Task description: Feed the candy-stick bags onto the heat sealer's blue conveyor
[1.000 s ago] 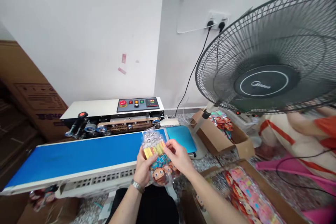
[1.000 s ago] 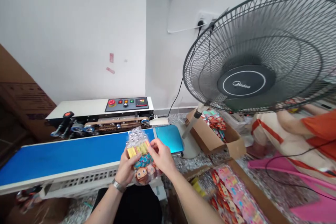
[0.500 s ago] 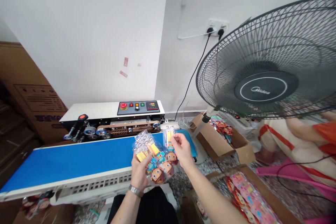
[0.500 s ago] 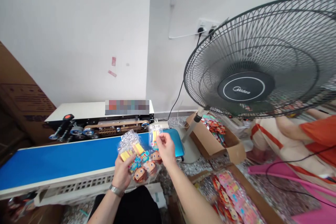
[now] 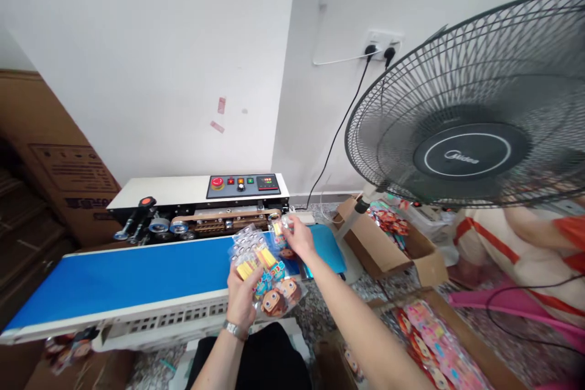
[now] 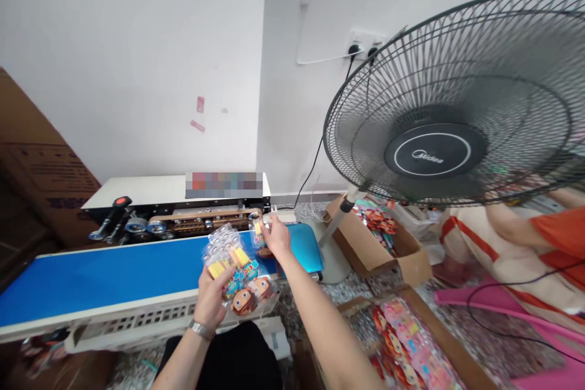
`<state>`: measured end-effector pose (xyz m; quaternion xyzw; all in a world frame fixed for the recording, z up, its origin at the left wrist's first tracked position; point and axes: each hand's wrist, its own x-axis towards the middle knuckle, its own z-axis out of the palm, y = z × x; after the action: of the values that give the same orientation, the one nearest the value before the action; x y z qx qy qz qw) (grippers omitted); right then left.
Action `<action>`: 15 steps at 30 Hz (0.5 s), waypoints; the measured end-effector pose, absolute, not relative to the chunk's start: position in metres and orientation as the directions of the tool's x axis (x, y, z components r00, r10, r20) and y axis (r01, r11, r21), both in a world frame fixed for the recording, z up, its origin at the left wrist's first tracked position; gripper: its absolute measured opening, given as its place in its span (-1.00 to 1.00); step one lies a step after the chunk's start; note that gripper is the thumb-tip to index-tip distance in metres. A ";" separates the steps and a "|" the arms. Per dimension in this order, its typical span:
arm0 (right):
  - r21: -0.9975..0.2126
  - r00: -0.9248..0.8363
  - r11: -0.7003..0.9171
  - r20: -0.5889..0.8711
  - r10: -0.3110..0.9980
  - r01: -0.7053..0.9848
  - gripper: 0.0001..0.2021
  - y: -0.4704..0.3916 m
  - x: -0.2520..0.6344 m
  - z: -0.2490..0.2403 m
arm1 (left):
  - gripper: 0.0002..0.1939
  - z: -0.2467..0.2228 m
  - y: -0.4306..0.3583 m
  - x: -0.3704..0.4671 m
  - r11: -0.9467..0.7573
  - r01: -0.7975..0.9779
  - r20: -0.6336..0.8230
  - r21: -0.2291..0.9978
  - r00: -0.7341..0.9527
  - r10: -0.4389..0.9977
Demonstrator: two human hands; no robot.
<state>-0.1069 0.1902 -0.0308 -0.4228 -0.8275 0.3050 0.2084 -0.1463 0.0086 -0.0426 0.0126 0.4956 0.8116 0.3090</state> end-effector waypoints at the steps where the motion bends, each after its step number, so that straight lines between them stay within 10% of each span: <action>1: -0.712 -0.595 0.482 0.112 0.796 0.511 -0.71 0.183 -0.104 -0.028 | -0.50 -0.043 0.009 -0.146 -0.324 -0.482 -0.277 0.814 -0.812 0.513; 7: -0.869 -0.861 0.464 0.098 0.500 0.170 -0.80 0.140 -0.071 -0.017 | -0.49 -0.043 0.010 -0.146 -0.361 -0.431 -0.218 0.827 -0.838 0.501; 15: -0.832 -0.544 0.376 0.110 0.832 0.407 -0.78 0.188 -0.063 -0.038 | -0.48 -0.044 0.008 -0.146 -0.340 -0.463 -0.247 0.818 -0.818 0.520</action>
<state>-0.0631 0.1877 -0.0376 -0.3946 -0.7849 0.3951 0.2686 -0.1464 0.0082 -0.0443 0.0286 0.4895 0.8181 0.3004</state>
